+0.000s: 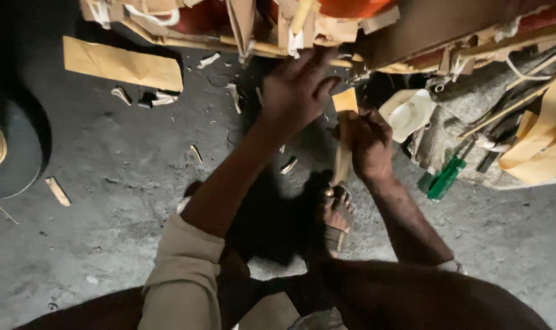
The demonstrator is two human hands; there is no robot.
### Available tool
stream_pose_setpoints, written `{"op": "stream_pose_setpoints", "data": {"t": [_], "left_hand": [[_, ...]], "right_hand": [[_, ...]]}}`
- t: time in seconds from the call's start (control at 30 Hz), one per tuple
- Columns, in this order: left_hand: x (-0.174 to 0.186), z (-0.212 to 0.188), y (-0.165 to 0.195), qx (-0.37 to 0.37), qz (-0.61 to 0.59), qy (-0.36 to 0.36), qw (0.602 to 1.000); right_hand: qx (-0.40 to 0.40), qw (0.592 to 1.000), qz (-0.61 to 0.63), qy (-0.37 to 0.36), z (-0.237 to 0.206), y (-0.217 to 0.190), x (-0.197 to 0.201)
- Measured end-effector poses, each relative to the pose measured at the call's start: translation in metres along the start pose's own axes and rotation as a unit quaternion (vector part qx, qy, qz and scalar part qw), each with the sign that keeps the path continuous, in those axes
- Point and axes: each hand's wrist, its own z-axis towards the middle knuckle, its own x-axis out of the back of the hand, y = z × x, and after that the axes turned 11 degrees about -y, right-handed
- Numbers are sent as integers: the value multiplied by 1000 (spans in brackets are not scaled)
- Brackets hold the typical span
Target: The person sits on the floor beside a machine with large copper wire coils and works on thin wooden strips. They pick up strips, tie and knot them onto the machine's frame by hand, tear pieces of paper or tape, and press the strips into place on the machine, repeating the process for successive strips.
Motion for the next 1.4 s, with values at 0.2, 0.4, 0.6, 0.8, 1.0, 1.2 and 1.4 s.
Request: {"op": "stream_pose_setpoints", "data": {"t": [0.2, 0.4, 0.6, 0.8, 1.0, 1.2, 1.4], "left_hand": [[-11, 14, -20, -116, 92, 48, 988], [-14, 12, -27, -133, 97, 19, 986], [-4, 23, -10, -95, 116, 23, 989], [25, 14, 40, 63, -29, 18, 997], [48, 37, 56, 98, -33, -54, 993], [40, 45, 62, 36, 102, -77, 991], [18, 50, 63, 57, 152, -106, 981]], "right_hand": [[-27, 997, 59, 48, 6, -9, -23], [-20, 992, 92, 78, 10, -10, -37], [12, 985, 123, 118, 23, -2, -47], [53, 955, 258, 135, 46, 4, -60], [27, 795, 598, -98, 59, 30, -47], [108, 814, 503, -270, 93, 79, -18], [159, 885, 384, -210, 101, 112, -1]]}}
